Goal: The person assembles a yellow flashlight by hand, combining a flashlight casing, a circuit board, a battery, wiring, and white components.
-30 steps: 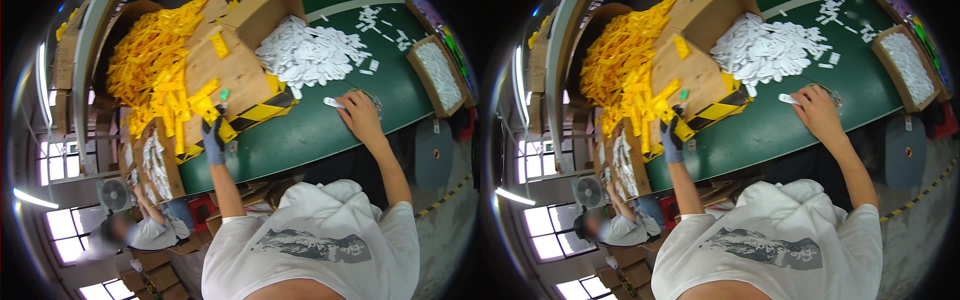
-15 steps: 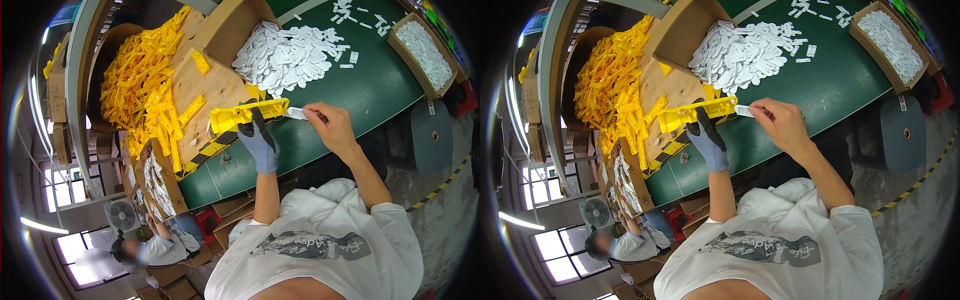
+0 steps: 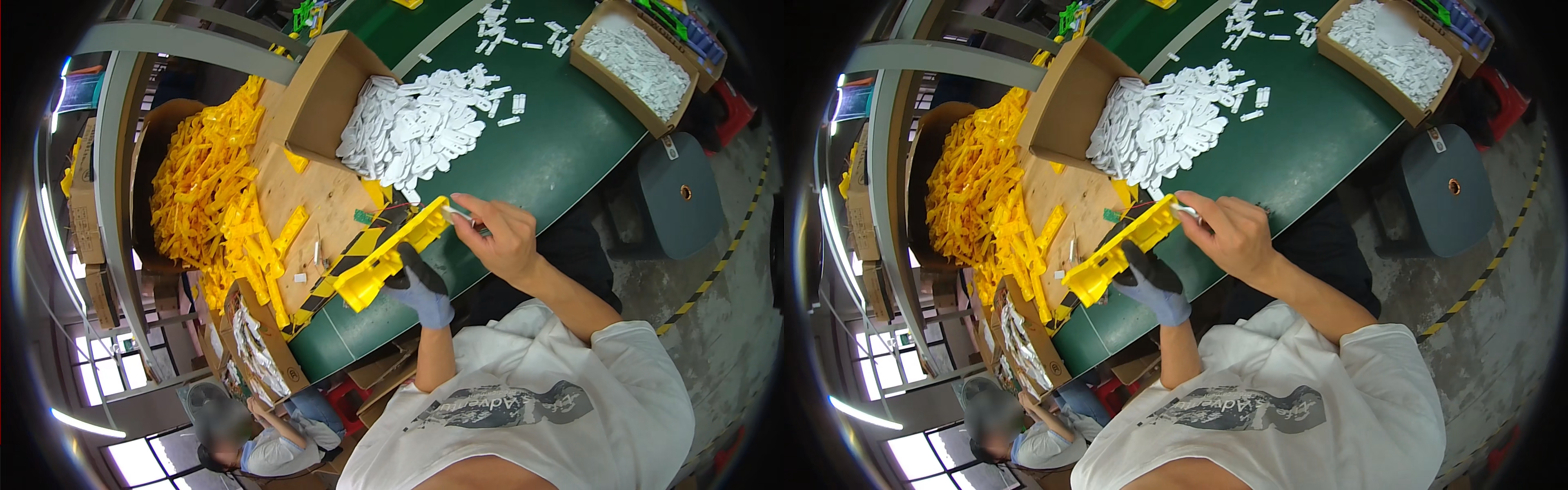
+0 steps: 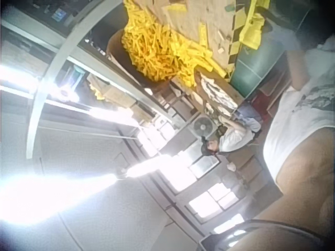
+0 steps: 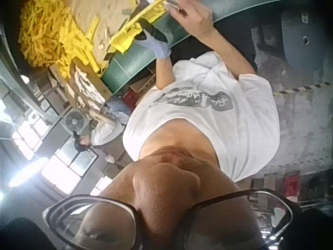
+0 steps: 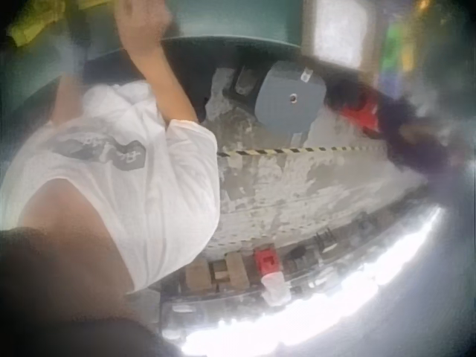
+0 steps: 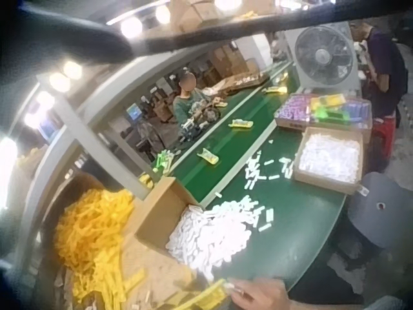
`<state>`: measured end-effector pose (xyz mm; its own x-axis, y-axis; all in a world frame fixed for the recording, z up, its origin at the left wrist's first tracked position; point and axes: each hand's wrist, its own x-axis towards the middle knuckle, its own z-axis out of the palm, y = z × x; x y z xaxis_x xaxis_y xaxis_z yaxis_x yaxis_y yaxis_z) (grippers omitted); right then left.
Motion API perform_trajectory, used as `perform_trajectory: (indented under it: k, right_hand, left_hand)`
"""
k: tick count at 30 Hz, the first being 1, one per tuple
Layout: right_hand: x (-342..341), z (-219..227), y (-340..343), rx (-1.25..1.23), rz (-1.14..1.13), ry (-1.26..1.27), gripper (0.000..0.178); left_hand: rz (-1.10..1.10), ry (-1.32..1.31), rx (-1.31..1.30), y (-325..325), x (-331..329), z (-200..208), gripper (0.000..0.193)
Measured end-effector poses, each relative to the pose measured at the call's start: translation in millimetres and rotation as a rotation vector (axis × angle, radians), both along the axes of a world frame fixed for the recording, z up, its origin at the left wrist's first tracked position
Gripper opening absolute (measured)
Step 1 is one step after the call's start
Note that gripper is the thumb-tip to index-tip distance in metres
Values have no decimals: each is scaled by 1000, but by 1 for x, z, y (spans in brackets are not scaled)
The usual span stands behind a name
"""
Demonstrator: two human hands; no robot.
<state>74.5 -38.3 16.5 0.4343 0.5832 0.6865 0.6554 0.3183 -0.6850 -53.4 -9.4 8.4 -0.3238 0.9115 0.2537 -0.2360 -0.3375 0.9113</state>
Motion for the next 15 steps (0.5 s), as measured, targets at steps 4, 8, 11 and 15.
perform_trajectory:
  k: [4, 8, 11, 15]
  right_hand:
    - [9, 3, -4, -90, 267, 383, 41]
    - [6, 3, -6, -297, 561, 664, 36]
    - [4, -10, -7, -202, 908, 1107, 36]
    - [16, -4, -12, -226, 1014, 1109, 40]
  left_hand:
    - [-243, -13, -113, 5, -11, 11, 34]
    - [-375, -52, -182, -1, -13, 10, 42]
    - [-478, 65, -88, -5, 4, 18, 48]
    - [-596, -321, -330, -1, 13, 10, 52]
